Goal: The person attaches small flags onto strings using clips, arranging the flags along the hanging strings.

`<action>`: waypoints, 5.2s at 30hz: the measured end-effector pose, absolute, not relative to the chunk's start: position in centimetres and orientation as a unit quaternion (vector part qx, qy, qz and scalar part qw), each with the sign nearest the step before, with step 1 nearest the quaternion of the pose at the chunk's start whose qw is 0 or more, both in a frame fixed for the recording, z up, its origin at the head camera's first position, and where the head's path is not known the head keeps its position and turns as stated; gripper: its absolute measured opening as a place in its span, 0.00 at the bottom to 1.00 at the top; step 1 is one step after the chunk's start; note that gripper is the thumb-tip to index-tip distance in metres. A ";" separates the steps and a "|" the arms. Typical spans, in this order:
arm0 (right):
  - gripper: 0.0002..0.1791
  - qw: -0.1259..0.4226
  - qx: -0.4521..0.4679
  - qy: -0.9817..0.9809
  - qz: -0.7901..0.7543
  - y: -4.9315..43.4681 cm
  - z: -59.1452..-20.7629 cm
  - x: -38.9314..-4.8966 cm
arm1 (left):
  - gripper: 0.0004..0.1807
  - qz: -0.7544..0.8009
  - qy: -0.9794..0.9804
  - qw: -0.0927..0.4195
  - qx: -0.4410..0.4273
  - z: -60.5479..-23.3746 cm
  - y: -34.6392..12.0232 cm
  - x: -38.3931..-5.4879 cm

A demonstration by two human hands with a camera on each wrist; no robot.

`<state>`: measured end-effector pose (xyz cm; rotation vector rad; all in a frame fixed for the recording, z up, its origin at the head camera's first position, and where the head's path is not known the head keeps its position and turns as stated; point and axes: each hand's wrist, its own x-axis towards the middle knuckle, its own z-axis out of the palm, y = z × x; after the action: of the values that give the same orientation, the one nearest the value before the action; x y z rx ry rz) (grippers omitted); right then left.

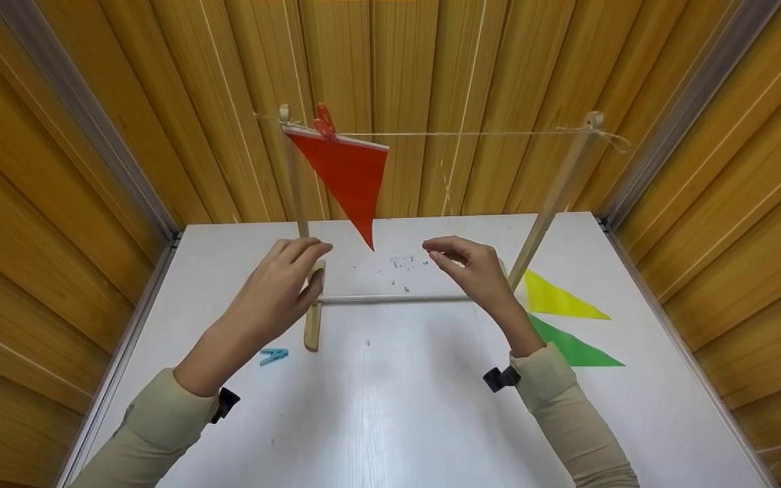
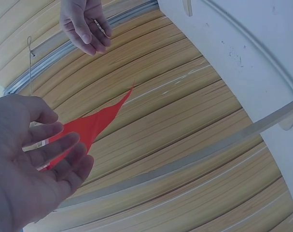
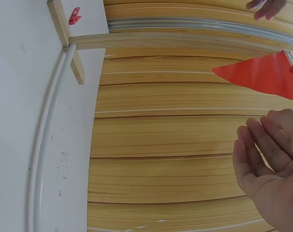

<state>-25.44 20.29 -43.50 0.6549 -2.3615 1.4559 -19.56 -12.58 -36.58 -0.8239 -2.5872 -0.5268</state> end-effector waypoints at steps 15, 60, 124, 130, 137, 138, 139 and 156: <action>0.12 0.154 0.262 -0.834 0.460 21.3 -46.2 -24.9 | 0.23 -0.162 -0.925 0.204 -0.277 -40.6 -13.4 -18.7; 0.15 0.135 0.110 -0.867 0.466 30.5 -53.1 -22.1 | 0.19 -0.311 -0.919 0.154 -0.190 -49.3 -15.4 -21.1; 0.39 -0.138 0.061 -0.959 0.238 38.1 -59.7 -18.8 | 0.25 -0.343 -0.938 -0.053 0.005 -58.9 -21.7 -20.9; 0.33 -0.119 0.075 -0.964 0.228 38.0 -59.7 -18.8 | 0.24 -0.342 -0.938 -0.059 0.004 -59.6 -21.6 -20.8; 0.24 -0.076 0.099 -0.971 0.205 38.1 -59.9 -18.7 | 0.24 -0.347 -0.935 -0.067 0.005 -60.0 -21.4 -20.8; 0.22 -0.066 0.099 -0.972 0.202 38.1 -60.0 -18.7 | 0.24 -0.347 -0.936 -0.065 0.003 -60.1 -21.4 -20.9; 0.21 -0.055 0.102 -0.973 0.198 38.0 -60.1 -18.8 | 0.24 -0.348 -0.935 -0.065 0.005 -60.1 -21.4 -20.8; 0.10 0.059 0.070 -0.975 0.203 36.7 -60.5 -19.0 | 0.25 -0.355 -0.932 -0.066 0.017 -60.8 -21.9 -20.4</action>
<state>-18.99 36.72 -60.47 0.2114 -2.9522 0.6157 -20.45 -21.90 -60.78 0.0562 -3.0592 -1.1658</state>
